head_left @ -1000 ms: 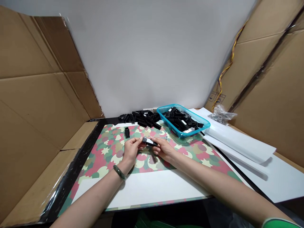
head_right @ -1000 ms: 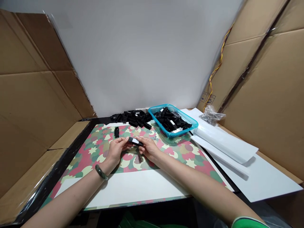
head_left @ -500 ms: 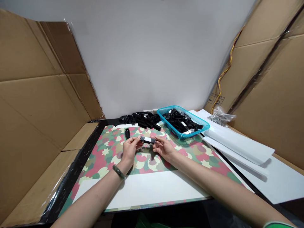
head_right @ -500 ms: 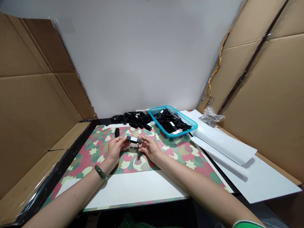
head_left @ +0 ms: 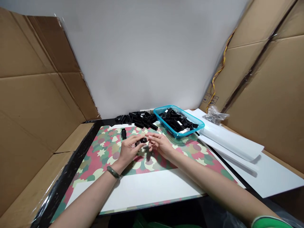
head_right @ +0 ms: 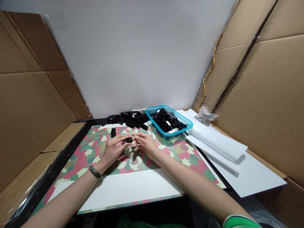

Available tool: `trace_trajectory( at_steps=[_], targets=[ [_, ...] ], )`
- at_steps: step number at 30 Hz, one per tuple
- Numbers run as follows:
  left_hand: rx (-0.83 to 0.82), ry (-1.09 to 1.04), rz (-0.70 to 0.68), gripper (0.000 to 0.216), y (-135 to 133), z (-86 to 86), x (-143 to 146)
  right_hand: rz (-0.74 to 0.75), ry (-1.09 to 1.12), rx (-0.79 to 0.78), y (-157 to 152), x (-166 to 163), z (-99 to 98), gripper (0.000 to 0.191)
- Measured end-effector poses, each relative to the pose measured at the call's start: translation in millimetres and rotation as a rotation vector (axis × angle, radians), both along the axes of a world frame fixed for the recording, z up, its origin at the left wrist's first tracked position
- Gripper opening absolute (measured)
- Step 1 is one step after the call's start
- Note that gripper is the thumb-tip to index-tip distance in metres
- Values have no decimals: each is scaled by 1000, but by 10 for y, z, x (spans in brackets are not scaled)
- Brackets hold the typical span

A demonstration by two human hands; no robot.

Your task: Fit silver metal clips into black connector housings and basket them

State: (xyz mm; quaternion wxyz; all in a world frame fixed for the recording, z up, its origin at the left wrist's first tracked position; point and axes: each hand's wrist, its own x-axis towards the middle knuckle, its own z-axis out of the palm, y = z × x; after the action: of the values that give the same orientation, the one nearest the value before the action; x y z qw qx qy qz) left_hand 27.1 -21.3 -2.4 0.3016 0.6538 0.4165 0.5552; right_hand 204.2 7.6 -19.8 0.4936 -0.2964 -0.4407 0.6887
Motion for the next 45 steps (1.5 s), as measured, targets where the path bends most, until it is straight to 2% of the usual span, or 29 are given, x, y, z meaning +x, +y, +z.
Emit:
trace_trajectory(
  at_steps=[3, 5, 8, 11, 15, 18, 21, 24, 26, 31, 34, 38, 45],
  targets=[
    [16, -91, 149, 18, 68, -1, -101, -182, -382, 294, 139, 140, 58, 23],
    [32, -95, 220, 19, 117, -13, -169, -210, -627, 465, 217, 188, 59, 11],
    [44, -89, 259, 19, 162, -47, -213, -92, -867, 615, 287, 140, -5, 5],
    [19, -108, 225, 19, 184, -85, -202, 17, -966, 656, 342, 23, -74, 7],
    [-153, -227, 138, 28, 226, -122, -202, 121, -953, 610, 448, -61, -76, 6],
    [-317, -428, 21, 39, 256, -117, -223, 171, -936, 590, 490, -46, -40, 11],
    [-458, -647, -78, 40, 254, -81, -225, 151, -815, 540, 439, -7, 25, 14],
    [-527, -758, -159, 28, 224, -49, -188, 64, -596, 500, 309, 12, 162, 15],
    [-570, -772, -204, 23, 198, -48, -148, -4, -500, 506, 205, -4, 288, 21],
    [-614, -745, -343, 29, 130, -80, -56, -166, -270, 483, 0, -116, 498, 15],
    [-603, -712, -408, 32, 98, -80, -32, -245, -325, 550, -56, -153, 487, 11],
    [-592, -676, -402, 33, 72, -61, -26, -309, -410, 712, -55, -151, 409, 6],
    [-581, -626, -428, 33, 47, -32, -17, -341, -431, 752, -36, -154, 364, 7]
  ],
)
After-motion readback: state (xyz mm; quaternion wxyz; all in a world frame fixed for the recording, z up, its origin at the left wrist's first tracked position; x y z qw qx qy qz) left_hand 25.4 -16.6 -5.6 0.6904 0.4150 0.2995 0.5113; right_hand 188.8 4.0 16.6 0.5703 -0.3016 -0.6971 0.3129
